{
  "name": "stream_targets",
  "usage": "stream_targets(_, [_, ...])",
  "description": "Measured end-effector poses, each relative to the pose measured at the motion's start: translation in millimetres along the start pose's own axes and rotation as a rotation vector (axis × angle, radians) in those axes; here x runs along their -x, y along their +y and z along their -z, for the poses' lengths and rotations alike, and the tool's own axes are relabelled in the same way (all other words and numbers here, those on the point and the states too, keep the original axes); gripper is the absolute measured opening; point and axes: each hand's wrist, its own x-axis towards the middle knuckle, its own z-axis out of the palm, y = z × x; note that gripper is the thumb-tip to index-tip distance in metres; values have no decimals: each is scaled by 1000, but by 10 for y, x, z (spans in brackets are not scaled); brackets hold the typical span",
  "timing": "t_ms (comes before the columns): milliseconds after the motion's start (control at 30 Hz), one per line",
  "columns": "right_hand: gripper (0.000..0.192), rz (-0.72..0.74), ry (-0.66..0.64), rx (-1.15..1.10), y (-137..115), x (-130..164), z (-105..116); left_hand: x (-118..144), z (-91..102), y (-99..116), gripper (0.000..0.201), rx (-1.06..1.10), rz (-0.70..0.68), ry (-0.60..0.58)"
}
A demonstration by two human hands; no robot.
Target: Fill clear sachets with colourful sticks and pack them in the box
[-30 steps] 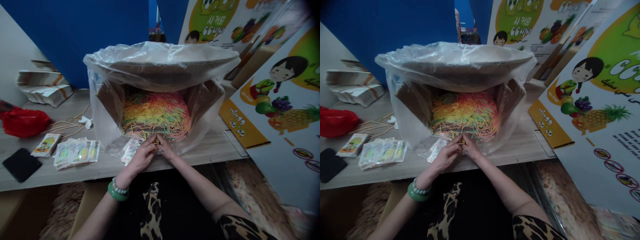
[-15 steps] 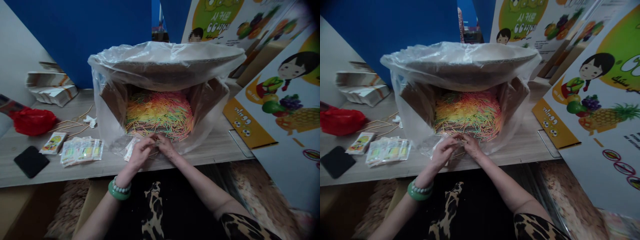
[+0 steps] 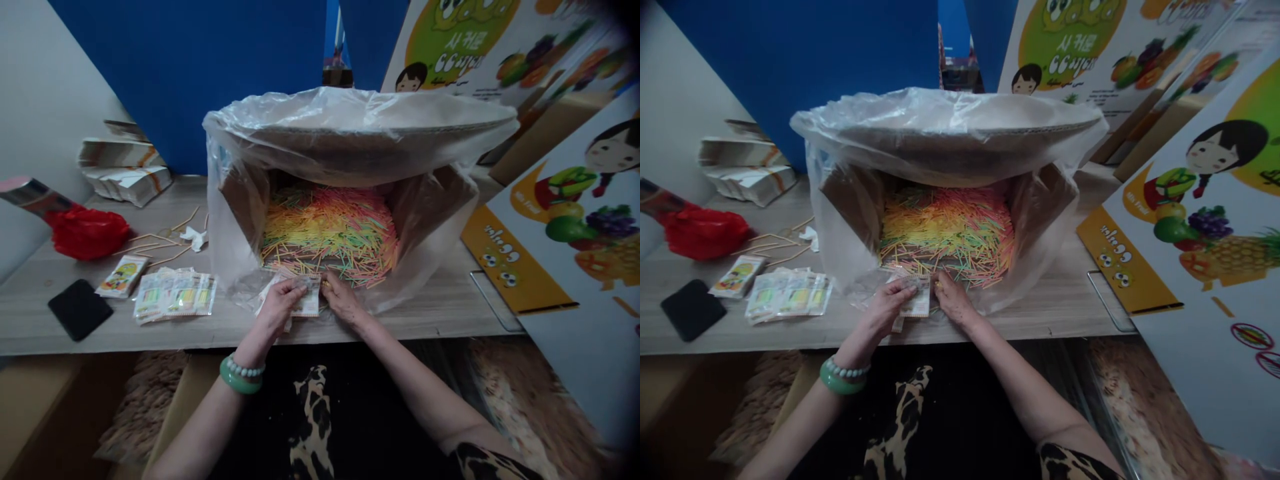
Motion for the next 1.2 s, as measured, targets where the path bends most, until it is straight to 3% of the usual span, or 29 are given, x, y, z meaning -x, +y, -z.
stream_targets(133, [17,26,-58,-20,-33,8,3,10,59,36,27,-100,-55,26])
stream_targets(233, [15,-24,88,-98,-126,-44,35,28,86,36,29,-226,-112,27])
stream_targets(367, [15,-88,228,-481,-429,-165,131,56,83,3,35,-307,-123,74])
stream_targets(533, [21,-118,209,-792,-897,-268,146,77,88,17,37,-359,-131,99])
stream_targets(733, [22,-63,268,-786,-988,-269,-59,96,86,63,20,-266,-110,30])
stream_targets(1000, [22,-14,287,-745,-1046,-284,-54,114,120,54,30,-316,-55,118])
stream_targets(1200, [22,-52,120,-703,-948,-248,-164,141,123,122,30,-270,-34,46])
